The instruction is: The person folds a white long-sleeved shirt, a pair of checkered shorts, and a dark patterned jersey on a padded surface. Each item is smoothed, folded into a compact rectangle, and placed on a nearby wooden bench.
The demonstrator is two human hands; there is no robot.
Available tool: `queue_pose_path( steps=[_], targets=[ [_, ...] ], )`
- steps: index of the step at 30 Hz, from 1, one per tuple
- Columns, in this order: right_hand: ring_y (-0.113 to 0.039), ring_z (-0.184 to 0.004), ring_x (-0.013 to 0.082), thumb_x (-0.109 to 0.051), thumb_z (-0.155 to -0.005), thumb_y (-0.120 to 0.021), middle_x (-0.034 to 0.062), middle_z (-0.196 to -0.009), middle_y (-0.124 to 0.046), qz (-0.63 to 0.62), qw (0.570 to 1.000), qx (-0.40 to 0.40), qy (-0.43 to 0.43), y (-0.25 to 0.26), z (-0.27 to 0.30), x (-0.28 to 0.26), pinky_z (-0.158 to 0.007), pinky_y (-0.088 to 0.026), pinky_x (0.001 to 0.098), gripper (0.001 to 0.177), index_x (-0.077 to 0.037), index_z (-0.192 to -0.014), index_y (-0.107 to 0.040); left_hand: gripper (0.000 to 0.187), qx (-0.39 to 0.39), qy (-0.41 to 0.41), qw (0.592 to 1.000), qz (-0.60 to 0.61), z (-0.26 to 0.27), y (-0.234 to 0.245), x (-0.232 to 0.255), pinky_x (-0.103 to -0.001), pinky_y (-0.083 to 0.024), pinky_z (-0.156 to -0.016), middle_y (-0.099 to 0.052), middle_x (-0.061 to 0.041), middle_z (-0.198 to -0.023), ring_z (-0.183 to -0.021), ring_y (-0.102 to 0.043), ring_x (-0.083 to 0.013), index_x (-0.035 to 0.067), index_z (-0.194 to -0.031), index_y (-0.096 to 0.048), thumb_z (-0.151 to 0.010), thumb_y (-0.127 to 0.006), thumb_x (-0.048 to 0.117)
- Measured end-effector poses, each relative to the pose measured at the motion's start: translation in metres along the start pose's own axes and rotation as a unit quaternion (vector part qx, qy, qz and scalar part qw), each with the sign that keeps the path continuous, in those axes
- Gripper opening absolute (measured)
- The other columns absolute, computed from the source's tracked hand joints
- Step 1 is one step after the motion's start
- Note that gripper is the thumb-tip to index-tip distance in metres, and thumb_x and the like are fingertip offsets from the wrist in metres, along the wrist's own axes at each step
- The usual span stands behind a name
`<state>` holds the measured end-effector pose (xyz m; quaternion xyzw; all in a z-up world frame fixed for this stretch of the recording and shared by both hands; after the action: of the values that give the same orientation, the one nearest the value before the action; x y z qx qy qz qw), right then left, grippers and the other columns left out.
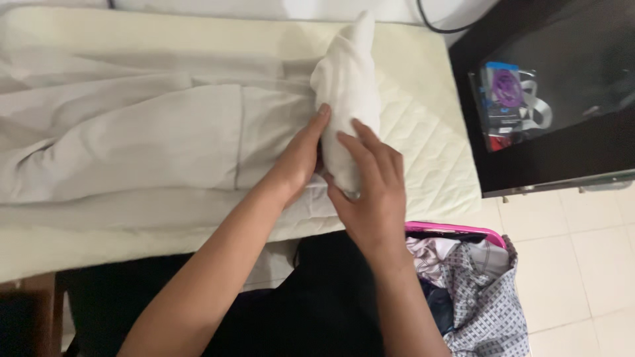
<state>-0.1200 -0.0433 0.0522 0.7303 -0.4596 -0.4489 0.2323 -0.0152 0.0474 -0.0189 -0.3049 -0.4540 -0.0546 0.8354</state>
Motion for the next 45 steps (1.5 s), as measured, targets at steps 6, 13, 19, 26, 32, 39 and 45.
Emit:
queue_pose_path(
  steps=[6,13,19,26,32,39,45],
  targets=[
    [-0.056,-0.126,0.0318,-0.003,-0.064,-0.083,0.004,-0.151,-0.057,0.023,0.998,-0.055,0.034,-0.018,-0.001,-0.021,-0.107,-0.042,0.0448,0.072,-0.013,-0.133,-0.064,0.072,0.028,-0.038,0.999,-0.026,0.005,0.035,0.011,-0.043,-0.048,-0.104,-0.06,-0.018,-0.147,-0.13,-0.059,-0.0312,0.003,-0.151,-0.048,-0.097,-0.038,0.049],
    [-0.058,-0.12,0.0302,-0.001,-0.066,-0.076,0.0085,-0.132,-0.063,0.02,0.989,-0.073,0.129,-0.027,0.013,-0.026,-0.101,-0.044,0.0428,0.047,-0.017,-0.11,-0.074,0.088,0.124,-0.134,0.953,-0.243,-0.004,0.06,0.058,-0.039,-0.045,-0.107,-0.049,-0.022,-0.15,-0.137,-0.052,-0.032,0.006,-0.157,-0.025,-0.091,-0.055,0.055],
    [-0.063,-0.096,0.022,0.005,-0.071,-0.075,0.0015,-0.104,-0.063,-0.001,0.981,-0.12,0.154,-0.032,0.018,-0.021,-0.09,-0.05,0.0376,0.045,-0.018,-0.11,-0.081,0.079,0.195,-0.13,0.909,-0.345,-0.052,0.074,0.063,-0.043,-0.046,-0.105,-0.062,-0.022,-0.139,-0.129,-0.059,-0.0379,0.011,-0.156,-0.033,-0.09,-0.053,0.05],
    [-0.057,-0.121,0.0342,-0.003,-0.068,-0.085,0.0138,-0.131,-0.06,-0.02,0.992,0.0,0.125,-0.02,0.031,0.002,-0.101,-0.049,0.0421,0.055,-0.012,-0.119,-0.07,0.063,0.221,-0.164,0.878,-0.393,-0.076,0.09,0.058,-0.046,-0.046,-0.106,-0.063,-0.023,-0.137,-0.128,-0.059,-0.0392,0.011,-0.147,-0.046,-0.094,-0.057,0.043],
    [-0.06,-0.119,0.0292,0.006,-0.08,-0.081,0.0094,-0.127,-0.064,0.011,0.997,0.08,-0.008,-0.023,0.059,0.033,-0.101,-0.051,0.0382,0.042,-0.007,-0.118,-0.07,0.053,0.24,-0.182,0.807,-0.507,-0.074,0.07,0.101,-0.045,-0.05,-0.094,-0.07,-0.01,-0.122,-0.115,-0.065,-0.0302,0.018,-0.124,-0.064,-0.083,-0.07,0.052],
    [-0.065,-0.103,0.0255,0.013,-0.077,-0.074,0.0058,-0.107,-0.07,0.015,0.994,0.104,0.021,-0.02,0.074,0.048,-0.088,-0.053,0.0352,0.034,-0.008,-0.103,-0.075,0.034,0.27,-0.21,0.817,-0.464,-0.104,0.065,0.088,-0.04,-0.053,-0.089,-0.076,-0.008,-0.106,-0.102,-0.071,-0.0284,0.02,-0.099,-0.08,-0.079,-0.076,0.047],
    [-0.064,-0.097,0.0257,0.011,-0.073,-0.076,0.006,-0.105,-0.07,0.001,0.993,0.102,0.057,-0.018,0.081,0.05,-0.083,-0.051,0.0356,0.033,-0.008,-0.099,-0.074,0.028,0.322,-0.245,0.853,-0.329,-0.124,0.096,0.067,-0.036,-0.056,-0.086,-0.081,-0.004,-0.102,-0.096,-0.076,-0.0232,0.016,-0.097,-0.08,-0.083,-0.075,0.04]
  ],
)
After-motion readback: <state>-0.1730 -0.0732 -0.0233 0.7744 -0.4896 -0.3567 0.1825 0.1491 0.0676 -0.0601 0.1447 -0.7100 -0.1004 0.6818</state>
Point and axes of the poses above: each hand's wrist, its own z-axis away from the middle knuckle, its own y-axis out of the back of the hand, x = y × z, the point moved 2 cm from there along -z, towards the middle knuckle
